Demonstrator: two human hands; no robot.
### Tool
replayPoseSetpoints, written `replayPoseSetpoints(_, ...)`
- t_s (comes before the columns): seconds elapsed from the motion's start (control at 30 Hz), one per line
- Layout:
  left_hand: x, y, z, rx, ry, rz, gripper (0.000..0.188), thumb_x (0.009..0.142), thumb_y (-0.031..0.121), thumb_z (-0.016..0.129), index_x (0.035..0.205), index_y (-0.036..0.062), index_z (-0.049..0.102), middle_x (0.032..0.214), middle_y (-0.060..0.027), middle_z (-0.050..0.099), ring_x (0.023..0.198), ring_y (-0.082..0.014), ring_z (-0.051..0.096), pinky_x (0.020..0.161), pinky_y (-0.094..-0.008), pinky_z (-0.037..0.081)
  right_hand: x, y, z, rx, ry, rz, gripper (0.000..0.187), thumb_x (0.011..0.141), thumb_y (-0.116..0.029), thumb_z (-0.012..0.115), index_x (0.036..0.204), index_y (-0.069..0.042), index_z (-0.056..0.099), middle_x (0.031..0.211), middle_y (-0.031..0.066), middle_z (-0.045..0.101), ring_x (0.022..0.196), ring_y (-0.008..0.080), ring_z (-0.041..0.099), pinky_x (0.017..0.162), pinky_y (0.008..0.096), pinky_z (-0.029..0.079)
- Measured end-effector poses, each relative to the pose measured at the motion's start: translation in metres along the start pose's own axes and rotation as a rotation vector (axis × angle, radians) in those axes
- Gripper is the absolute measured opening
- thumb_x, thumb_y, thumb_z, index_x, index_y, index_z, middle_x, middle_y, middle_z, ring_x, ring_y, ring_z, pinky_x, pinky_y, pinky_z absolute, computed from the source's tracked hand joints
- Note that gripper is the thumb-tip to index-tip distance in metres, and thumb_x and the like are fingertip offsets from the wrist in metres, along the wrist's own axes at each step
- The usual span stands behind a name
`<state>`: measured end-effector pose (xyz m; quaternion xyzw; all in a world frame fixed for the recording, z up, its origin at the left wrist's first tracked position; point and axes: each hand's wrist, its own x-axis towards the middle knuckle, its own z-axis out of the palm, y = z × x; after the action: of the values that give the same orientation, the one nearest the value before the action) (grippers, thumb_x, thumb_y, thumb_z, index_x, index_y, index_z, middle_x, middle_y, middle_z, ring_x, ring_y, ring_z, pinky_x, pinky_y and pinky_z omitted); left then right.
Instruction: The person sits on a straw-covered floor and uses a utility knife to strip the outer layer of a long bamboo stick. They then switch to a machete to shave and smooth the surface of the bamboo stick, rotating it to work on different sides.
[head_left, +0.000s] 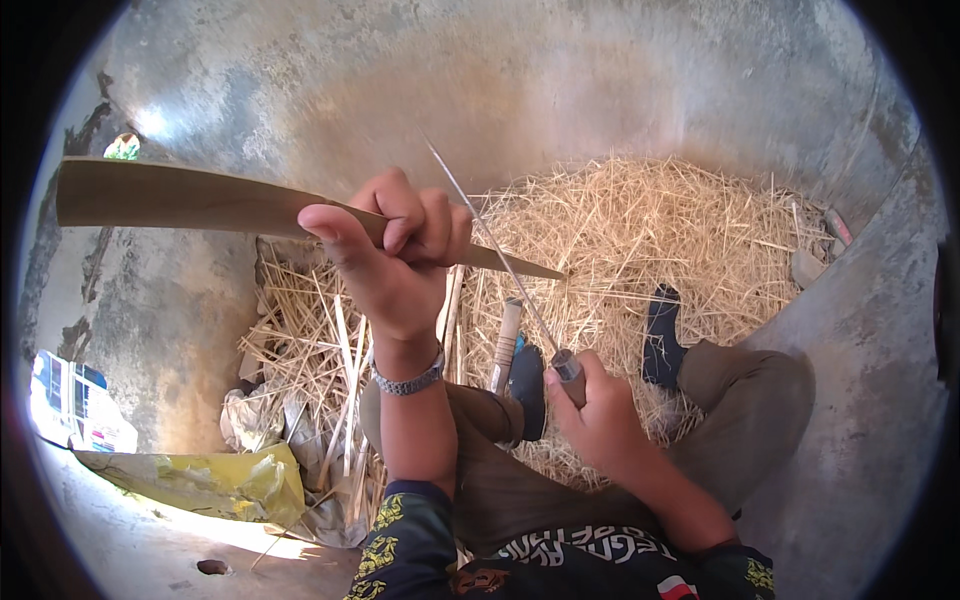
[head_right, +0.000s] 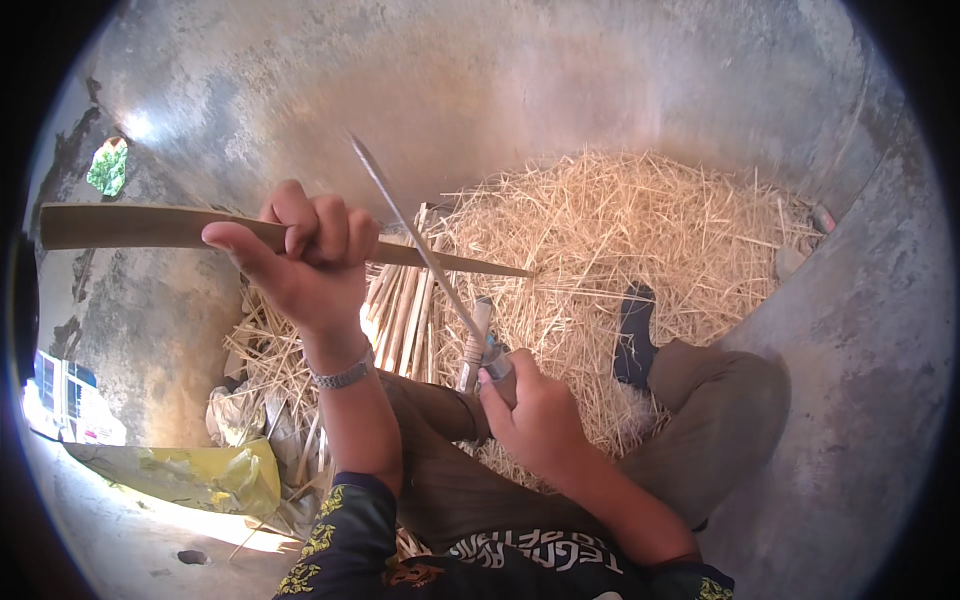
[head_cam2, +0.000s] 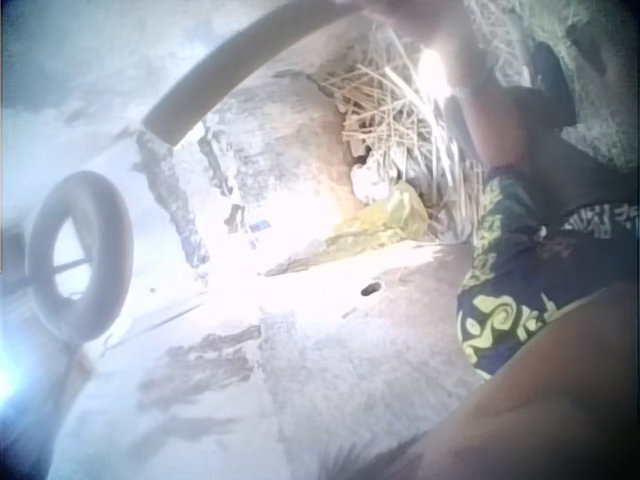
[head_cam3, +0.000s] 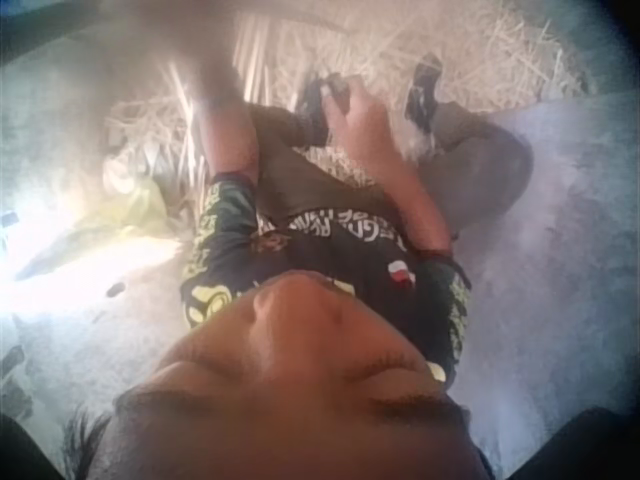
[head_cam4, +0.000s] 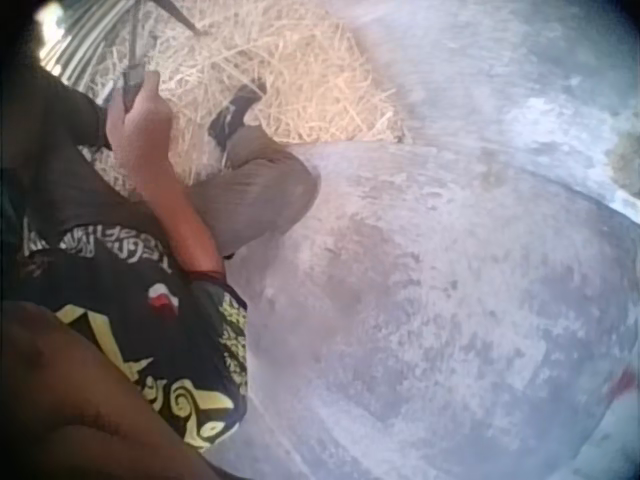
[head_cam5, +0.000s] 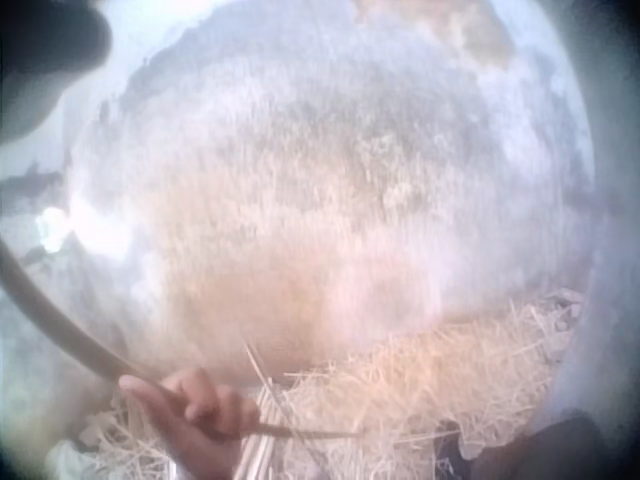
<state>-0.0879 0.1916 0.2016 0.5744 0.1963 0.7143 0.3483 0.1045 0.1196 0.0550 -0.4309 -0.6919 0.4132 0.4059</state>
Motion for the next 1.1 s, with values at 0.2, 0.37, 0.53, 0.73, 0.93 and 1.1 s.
replayPoseSetpoints(0.2, -0.001, 0.004, -0.004, -0.031, 0.038, -0.028, 0.073, 0.089, 0.086, 0.035, 0.066, 0.0167, 0.029, 0.053, 0.0062, 0.020, 0.047, -0.0082, 0.011, 0.045, -0.0281, 0.013, 0.002, 0.044, 0.018, -0.023, 0.003, 0.210, 0.030, 0.096, -0.024, 0.065, 0.103, 0.004, 0.059, 0.069, 0.0225, 0.065, 0.065, 0.0400, 0.069, 0.058, 0.0456, 0.052)
replayPoseSetpoints(0.37, 0.004, 0.000, -0.025, -0.058, -0.051, 0.024, 0.068, 0.092, 0.081, 0.044, 0.068, 0.0184, 0.029, 0.050, 0.0062, 0.021, 0.044, -0.0081, 0.012, 0.042, -0.0292, 0.012, -0.001, 0.064, 0.022, 0.038, -0.001, 0.281, 0.035, 0.097, -0.027, 0.064, 0.105, 0.006, 0.060, 0.071, 0.0234, 0.066, 0.064, 0.0390, 0.069, 0.060, 0.0454, 0.052)
replayPoseSetpoints(0.53, 0.007, 0.003, -0.038, -0.069, -0.031, 0.020, 0.067, 0.092, 0.080, 0.043, 0.068, 0.0186, 0.030, 0.050, 0.0062, 0.020, 0.044, -0.0081, 0.011, 0.043, -0.0289, 0.011, -0.009, 0.029, 0.018, 0.009, -0.066, 0.159, 0.034, 0.099, -0.029, 0.063, 0.109, 0.003, 0.058, 0.068, 0.0221, 0.065, 0.062, 0.0390, 0.068, 0.058, 0.0460, 0.051)
replayPoseSetpoints(0.73, 0.009, 0.007, -0.049, -0.046, 0.029, 0.031, 0.068, 0.092, 0.079, 0.045, 0.067, 0.0186, 0.028, 0.050, 0.0063, 0.018, 0.044, -0.0085, 0.011, 0.043, -0.0291, 0.009, 0.005, 0.092, 0.039, 0.063, -0.055, 0.336, 0.031, 0.097, -0.028, 0.064, 0.105, 0.001, 0.061, 0.072, 0.0146, 0.065, 0.064, 0.0243, 0.065, 0.061, 0.0394, 0.050)
replayPoseSetpoints(0.93, 0.008, 0.011, -0.064, -0.076, 0.108, 0.043, 0.068, 0.091, 0.079, 0.047, 0.067, 0.0189, 0.027, 0.051, 0.0061, 0.017, 0.045, -0.0086, 0.010, 0.043, -0.0293, 0.009, 0.006, 0.137, 0.055, 0.068, -0.018, 0.376, 0.029, 0.095, -0.027, 0.065, 0.100, 0.001, 0.062, 0.075, 0.0142, 0.066, 0.066, 0.0231, 0.065, 0.065, 0.0382, 0.050)
replayPoseSetpoints(1.1, 0.007, 0.012, -0.067, -0.070, 0.095, 0.040, 0.068, 0.091, 0.079, 0.048, 0.067, 0.0192, 0.026, 0.051, 0.0064, 0.017, 0.045, -0.0088, 0.010, 0.043, -0.0289, 0.009, -0.001, 0.078, 0.042, 0.004, -0.080, 0.241, 0.036, 0.096, -0.028, 0.064, 0.105, 0.007, 0.060, 0.072, 0.0177, 0.067, 0.067, 0.0342, 0.069, 0.065, 0.0434, 0.053)
